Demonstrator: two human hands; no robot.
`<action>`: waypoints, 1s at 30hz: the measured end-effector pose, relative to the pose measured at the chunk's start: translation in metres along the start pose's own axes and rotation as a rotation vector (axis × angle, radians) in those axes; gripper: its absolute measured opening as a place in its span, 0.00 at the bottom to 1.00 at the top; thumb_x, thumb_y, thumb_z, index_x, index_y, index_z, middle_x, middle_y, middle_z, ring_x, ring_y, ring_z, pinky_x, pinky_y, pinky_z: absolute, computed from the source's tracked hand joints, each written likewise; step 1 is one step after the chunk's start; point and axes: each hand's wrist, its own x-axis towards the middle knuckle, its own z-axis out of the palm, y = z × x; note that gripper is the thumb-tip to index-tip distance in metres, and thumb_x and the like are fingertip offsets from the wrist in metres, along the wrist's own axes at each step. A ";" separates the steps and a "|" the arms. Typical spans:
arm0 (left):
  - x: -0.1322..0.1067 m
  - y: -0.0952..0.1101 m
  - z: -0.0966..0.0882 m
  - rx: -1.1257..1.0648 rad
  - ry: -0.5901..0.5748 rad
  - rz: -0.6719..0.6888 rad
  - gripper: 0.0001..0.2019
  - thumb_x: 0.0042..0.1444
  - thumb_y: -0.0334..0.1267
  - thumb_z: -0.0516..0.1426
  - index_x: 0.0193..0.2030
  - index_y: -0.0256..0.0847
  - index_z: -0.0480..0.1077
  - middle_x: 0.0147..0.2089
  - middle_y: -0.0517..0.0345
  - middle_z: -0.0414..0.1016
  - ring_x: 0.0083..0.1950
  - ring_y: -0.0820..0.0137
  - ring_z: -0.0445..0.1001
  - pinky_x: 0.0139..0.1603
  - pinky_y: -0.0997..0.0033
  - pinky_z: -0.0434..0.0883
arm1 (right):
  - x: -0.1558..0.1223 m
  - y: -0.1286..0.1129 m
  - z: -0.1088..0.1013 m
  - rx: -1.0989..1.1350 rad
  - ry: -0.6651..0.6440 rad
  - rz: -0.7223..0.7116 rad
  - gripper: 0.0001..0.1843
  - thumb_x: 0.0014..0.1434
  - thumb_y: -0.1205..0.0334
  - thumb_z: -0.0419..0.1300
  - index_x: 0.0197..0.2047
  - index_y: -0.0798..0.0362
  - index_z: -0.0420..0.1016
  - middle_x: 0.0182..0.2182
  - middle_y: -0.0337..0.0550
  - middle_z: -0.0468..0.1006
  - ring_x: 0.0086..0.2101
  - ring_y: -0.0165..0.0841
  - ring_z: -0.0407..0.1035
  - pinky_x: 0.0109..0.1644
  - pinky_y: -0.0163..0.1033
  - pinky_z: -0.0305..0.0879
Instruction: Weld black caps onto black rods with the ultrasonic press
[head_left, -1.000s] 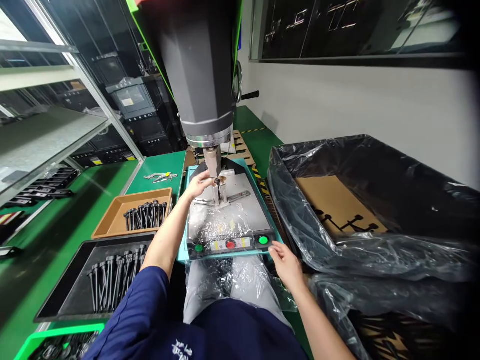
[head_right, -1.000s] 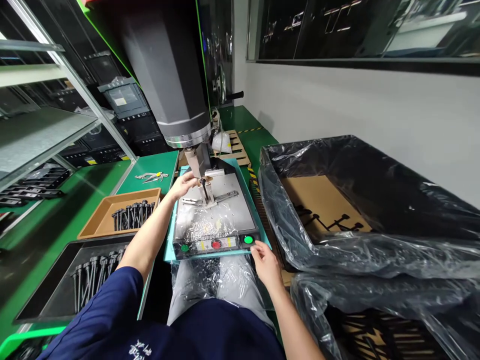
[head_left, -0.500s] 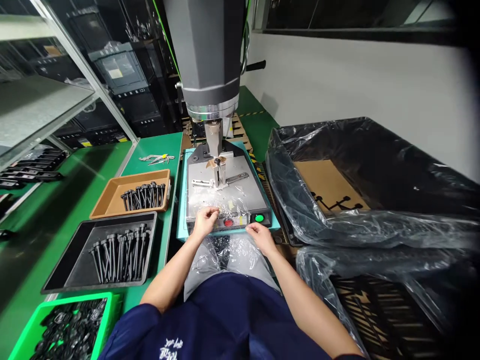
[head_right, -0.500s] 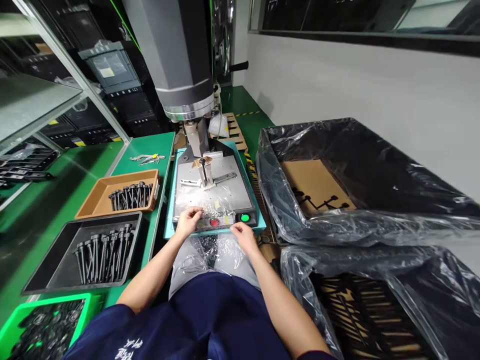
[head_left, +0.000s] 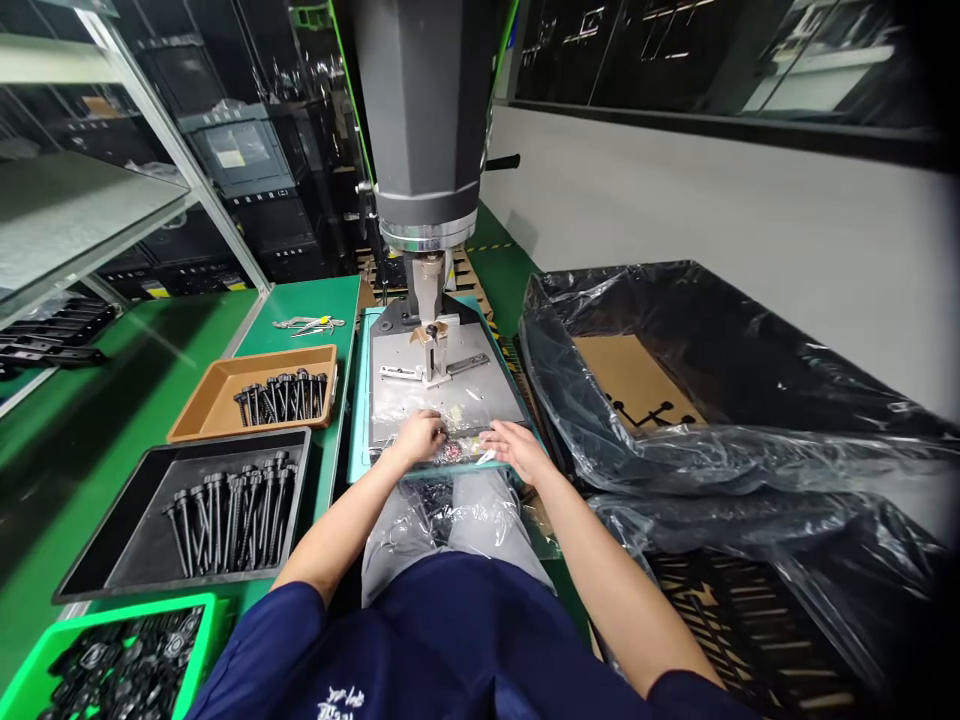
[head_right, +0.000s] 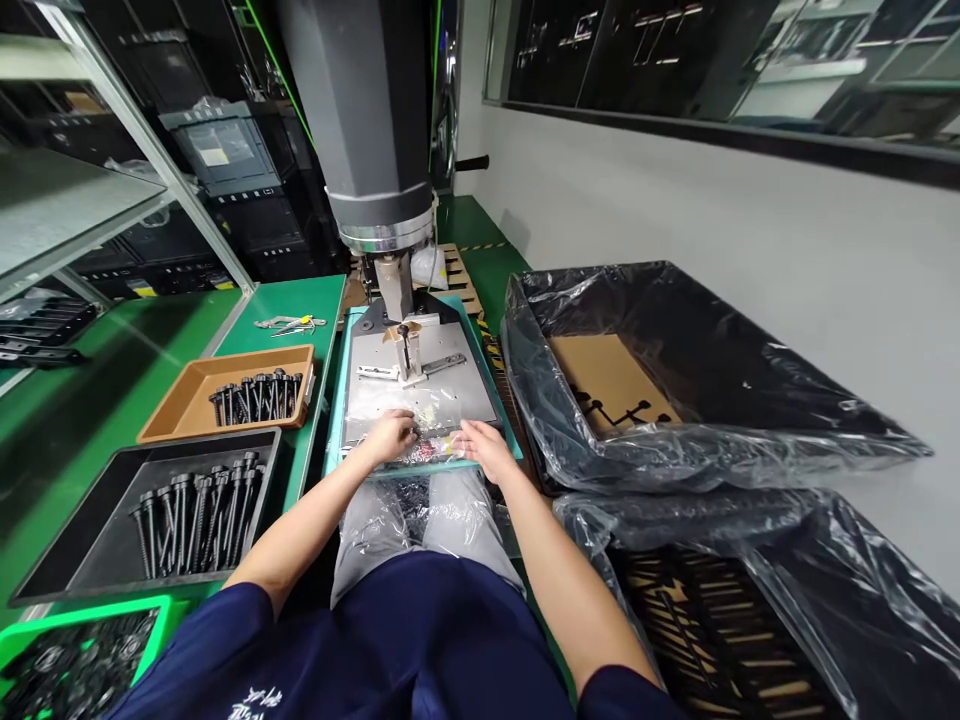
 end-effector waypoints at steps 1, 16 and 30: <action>-0.008 0.000 0.004 0.020 0.005 0.030 0.11 0.56 0.33 0.58 0.44 0.38 0.78 0.54 0.45 0.76 0.56 0.56 0.73 0.60 0.57 0.68 | 0.005 -0.003 0.005 -0.046 0.027 -0.008 0.19 0.59 0.46 0.63 0.42 0.53 0.70 0.42 0.53 0.80 0.36 0.38 0.77 0.36 0.39 0.74; -0.014 -0.006 -0.039 -0.207 0.353 -0.059 0.32 0.56 0.48 0.61 0.64 0.36 0.65 0.65 0.42 0.66 0.67 0.55 0.63 0.68 0.54 0.61 | 0.039 -0.049 0.044 -0.152 -0.145 -0.230 0.22 0.47 0.44 0.69 0.35 0.52 0.72 0.28 0.41 0.76 0.27 0.32 0.71 0.27 0.33 0.63; 0.035 -0.060 -0.128 -0.882 0.346 -0.283 0.18 0.49 0.51 0.63 0.27 0.38 0.65 0.20 0.65 0.65 0.19 0.79 0.60 0.22 0.77 0.56 | 0.058 -0.081 0.030 -0.301 -0.399 -0.053 0.31 0.46 0.54 0.75 0.50 0.53 0.70 0.35 0.46 0.82 0.33 0.36 0.77 0.36 0.36 0.70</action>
